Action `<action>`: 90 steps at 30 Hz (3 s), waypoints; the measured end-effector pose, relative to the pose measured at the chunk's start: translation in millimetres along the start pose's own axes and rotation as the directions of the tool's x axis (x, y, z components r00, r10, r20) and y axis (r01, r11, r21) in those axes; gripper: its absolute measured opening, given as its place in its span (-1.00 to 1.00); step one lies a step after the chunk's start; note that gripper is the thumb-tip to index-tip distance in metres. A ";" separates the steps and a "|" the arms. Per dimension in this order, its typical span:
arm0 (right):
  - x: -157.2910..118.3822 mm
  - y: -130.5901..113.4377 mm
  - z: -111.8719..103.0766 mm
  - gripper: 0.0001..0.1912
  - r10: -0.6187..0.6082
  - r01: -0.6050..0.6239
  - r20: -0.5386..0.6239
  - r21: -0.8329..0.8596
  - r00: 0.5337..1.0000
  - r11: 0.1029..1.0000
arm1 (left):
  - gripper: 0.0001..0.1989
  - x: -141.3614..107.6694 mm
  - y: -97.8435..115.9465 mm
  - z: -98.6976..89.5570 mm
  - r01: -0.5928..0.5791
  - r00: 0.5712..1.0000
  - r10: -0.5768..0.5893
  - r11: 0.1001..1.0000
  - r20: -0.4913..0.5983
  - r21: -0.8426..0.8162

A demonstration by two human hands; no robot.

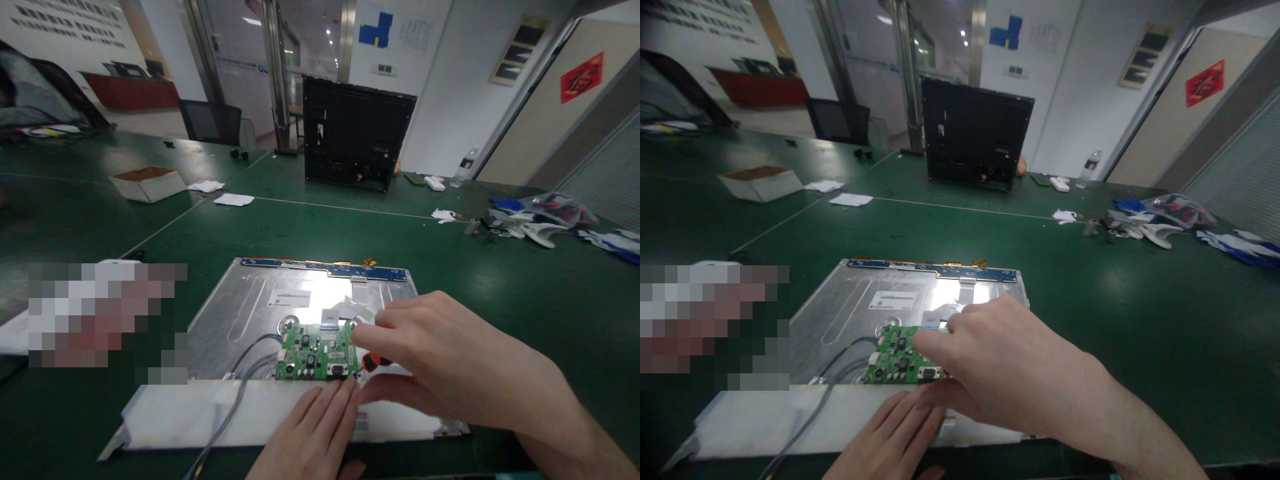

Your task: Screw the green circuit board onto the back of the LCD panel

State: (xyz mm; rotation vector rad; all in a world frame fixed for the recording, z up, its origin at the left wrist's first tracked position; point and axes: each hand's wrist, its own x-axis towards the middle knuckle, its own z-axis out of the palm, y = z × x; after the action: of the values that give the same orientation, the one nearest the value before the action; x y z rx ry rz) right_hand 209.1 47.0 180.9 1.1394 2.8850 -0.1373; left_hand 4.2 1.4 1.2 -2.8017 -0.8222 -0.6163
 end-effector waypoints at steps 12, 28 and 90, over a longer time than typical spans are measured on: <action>-0.5 -0.5 1.2 -0.96 -0.025 0.026 -0.053 0.009 0.998 1.000 | -0.53 1.1 -2.1 -1.8 -0.020 1.000 0.020 1.000 -0.008 0.020; 1.3 -0.1 -0.2 -0.85 0.032 -0.034 -0.026 -0.063 0.999 0.997 | -0.49 -2.0 -1.9 -0.5 -0.017 0.999 0.017 1.000 0.035 -0.001; -1.3 -3.4 -3.5 -0.97 -0.046 0.046 -0.013 0.032 0.999 0.998 | -0.52 0.5 -0.5 -3.9 -0.004 1.000 0.005 1.000 0.029 -0.002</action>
State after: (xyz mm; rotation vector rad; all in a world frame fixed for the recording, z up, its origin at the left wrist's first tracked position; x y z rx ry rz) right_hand 207.8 44.0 184.6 1.0829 2.9316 -0.1791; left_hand 2.9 1.0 4.9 -2.8201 -0.8208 -0.5768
